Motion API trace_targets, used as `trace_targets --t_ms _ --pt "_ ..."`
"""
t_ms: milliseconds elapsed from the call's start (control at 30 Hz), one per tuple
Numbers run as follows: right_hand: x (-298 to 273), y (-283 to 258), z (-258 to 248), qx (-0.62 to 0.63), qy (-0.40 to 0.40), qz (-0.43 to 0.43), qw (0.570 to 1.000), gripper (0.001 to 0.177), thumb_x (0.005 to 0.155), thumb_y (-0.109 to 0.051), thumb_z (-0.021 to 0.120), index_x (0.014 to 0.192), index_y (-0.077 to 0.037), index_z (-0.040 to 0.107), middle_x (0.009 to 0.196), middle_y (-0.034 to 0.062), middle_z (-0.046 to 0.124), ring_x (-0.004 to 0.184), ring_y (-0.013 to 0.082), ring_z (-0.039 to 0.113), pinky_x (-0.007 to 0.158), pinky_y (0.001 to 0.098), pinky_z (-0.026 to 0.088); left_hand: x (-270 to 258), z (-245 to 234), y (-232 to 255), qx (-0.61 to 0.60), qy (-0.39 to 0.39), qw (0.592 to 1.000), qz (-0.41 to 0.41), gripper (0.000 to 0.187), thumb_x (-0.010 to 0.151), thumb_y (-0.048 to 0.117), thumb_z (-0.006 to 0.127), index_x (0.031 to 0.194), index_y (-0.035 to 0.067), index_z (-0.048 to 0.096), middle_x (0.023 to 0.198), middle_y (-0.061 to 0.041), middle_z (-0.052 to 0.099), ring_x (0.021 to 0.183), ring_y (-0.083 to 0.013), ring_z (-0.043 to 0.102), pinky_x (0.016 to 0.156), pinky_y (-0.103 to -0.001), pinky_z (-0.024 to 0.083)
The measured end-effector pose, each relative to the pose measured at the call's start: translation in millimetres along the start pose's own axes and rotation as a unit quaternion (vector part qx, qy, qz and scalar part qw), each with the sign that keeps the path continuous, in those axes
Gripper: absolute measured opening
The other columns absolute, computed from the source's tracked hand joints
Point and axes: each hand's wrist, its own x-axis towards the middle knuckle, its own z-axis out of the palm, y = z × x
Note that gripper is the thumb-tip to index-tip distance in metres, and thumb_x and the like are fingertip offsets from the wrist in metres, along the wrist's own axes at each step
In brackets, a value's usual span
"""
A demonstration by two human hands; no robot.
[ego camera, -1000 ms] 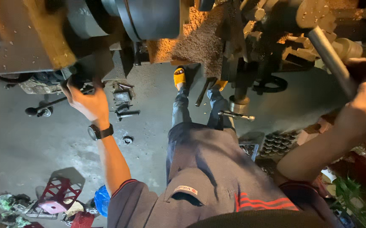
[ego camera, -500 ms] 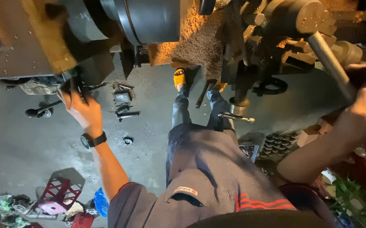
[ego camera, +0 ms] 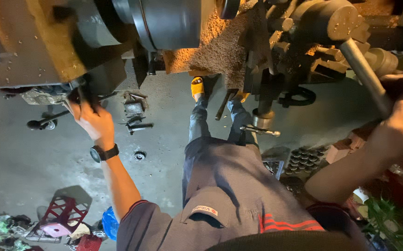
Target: The person operates a metal lathe in a workshop, using both hands to turn the handwheels and levers to control the machine's movement. The person adjusts the tool post and carriage while the lathe is running.
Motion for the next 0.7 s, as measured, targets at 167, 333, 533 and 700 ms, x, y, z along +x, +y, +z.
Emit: trace_targets --t_ms 167,333,533,700 --pt "-1 2 -2 -0.003 -0.008 -0.018 1.0 0.034 0.095 0.014 0.033 0.123 0.013 0.054 0.109 0.0307 0.06 0.103 0.0386 0.064 0.099 0.0426 0.055 -4 1 -7 0.001 -0.011 1.0 -0.016 0.035 0.088 -0.008 0.054 0.122 -0.014 0.058 0.109 -0.033 0.051 0.101 -0.053 0.047 0.092 -0.06 0.038" --pt "-1 6 -3 -0.007 -0.005 -0.015 1.0 0.029 0.101 0.013 0.036 0.123 0.011 0.055 0.108 0.0277 0.06 0.1 0.036 0.064 0.096 0.041 0.055 -5 1 -9 0.005 -0.015 1.0 -0.015 0.047 0.081 -0.014 0.047 0.127 -0.012 0.057 0.112 -0.033 0.051 0.103 -0.0517 0.047 0.093 -0.057 0.039" --pt "0 2 -1 -0.002 0.0 -0.011 1.0 0.029 0.1 0.013 0.035 0.122 0.011 0.055 0.109 0.0265 0.058 0.1 0.0365 0.064 0.097 0.0412 0.055 -2 -1 -3 -0.008 -0.008 1.0 -0.005 0.043 0.088 -0.012 0.049 0.13 -0.009 0.057 0.11 -0.03 0.051 0.101 -0.0485 0.047 0.09 -0.056 0.04" --pt "-1 7 -4 -0.02 -0.01 -0.013 1.0 0.03 0.101 0.009 0.037 0.125 0.01 0.055 0.107 0.0274 0.061 0.098 0.0364 0.064 0.094 0.0408 0.052 -9 5 -17 0.016 -0.019 0.999 -0.023 0.05 0.077 -0.011 0.05 0.127 -0.013 0.057 0.117 -0.037 0.052 0.108 -0.0559 0.045 0.1 -0.061 0.032"
